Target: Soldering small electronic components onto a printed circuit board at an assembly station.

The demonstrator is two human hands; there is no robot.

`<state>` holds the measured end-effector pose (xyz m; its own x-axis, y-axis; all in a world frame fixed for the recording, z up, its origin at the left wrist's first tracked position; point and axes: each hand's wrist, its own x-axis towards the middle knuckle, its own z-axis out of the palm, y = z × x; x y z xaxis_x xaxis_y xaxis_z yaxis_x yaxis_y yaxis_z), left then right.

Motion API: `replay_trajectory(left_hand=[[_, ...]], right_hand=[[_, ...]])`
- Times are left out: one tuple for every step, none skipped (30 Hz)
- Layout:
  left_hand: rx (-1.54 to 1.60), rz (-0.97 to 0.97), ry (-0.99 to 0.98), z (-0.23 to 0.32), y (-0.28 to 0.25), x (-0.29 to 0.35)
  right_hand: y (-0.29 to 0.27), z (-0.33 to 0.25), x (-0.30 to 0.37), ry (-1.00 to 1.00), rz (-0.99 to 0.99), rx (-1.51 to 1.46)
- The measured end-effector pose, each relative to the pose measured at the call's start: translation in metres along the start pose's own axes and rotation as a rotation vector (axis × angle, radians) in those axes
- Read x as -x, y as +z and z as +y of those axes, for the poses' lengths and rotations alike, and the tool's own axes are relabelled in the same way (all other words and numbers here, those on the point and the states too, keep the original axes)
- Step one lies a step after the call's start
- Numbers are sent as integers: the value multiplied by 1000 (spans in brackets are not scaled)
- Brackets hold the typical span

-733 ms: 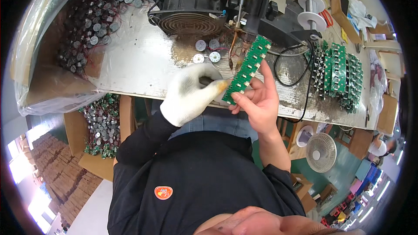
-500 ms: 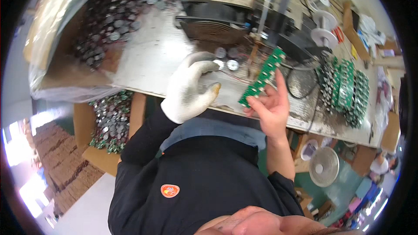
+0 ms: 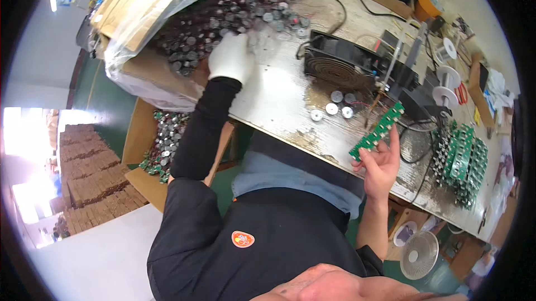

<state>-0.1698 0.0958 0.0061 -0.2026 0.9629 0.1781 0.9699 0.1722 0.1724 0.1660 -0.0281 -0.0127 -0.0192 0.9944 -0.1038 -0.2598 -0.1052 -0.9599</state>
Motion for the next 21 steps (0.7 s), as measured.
replay_trajectory(left_hand=[[-52, -83, -15, 3, -2, -6], [-18, -104, -4, -1, 1, -9], [1, -126, 25, -12, 4, -12], [25, -150, 89, -11, -7, -9], [23, -201, 144, -17, -10, -7], [136, -130, 194, -28, -4, -4], [149, -145, 221, -27, -5, -5], [219, -115, 251, -35, -2, -4], [201, -147, 248, -39, 0, -5], [210, -154, 258, -32, -1, -6], [132, -144, 242, -23, -4, -7], [52, -133, 223, -17, -4, -8], [1, -118, 236, -16, -3, -8], [-2, -119, 236, -16, -3, -9], [-30, -115, 237, -17, -5, -10], [-54, -113, 241, -16, -4, -11], [-54, -116, 244, -15, -3, -9], [10, -76, 269, -16, -4, -3], [76, -37, 298, -16, -4, 3], [110, -30, 286, -13, -7, 11], [180, -25, 287, -8, -12, 21]], right_hand=[[1, 1, 0, 14, 7, -5], [2, 2, -1, 28, 31, -6], [-1, 3, -3, 51, -14, -5], [2, 3, -4, 67, 6, -33], [5, 2, -6, 74, -9, -53], [3, 3, -6, 78, -26, -66], [1, 4, -6, 83, -36, -76], [2, 6, -6, 81, -36, -84], [1, 5, -5, 79, -15, -81], [0, 4, -5, 73, -25, -66], [0, 3, -5, 67, -38, -53], [-2, 3, -5, 55, -33, -42], [-2, 4, -5, 56, -32, -45], [-3, 4, -5, 50, -35, -53], [-3, 4, -5, 44, -40, -61], [-3, 5, -5, 45, -35, -62], [-3, 5, -5, 48, -32, -68], [-4, 5, -5, 50, -30, -75], [-5, 6, -4, 51, -22, -75], [-4, 6, -5, 54, -26, -73], [-4, 6, -5, 57, -30, -70]])
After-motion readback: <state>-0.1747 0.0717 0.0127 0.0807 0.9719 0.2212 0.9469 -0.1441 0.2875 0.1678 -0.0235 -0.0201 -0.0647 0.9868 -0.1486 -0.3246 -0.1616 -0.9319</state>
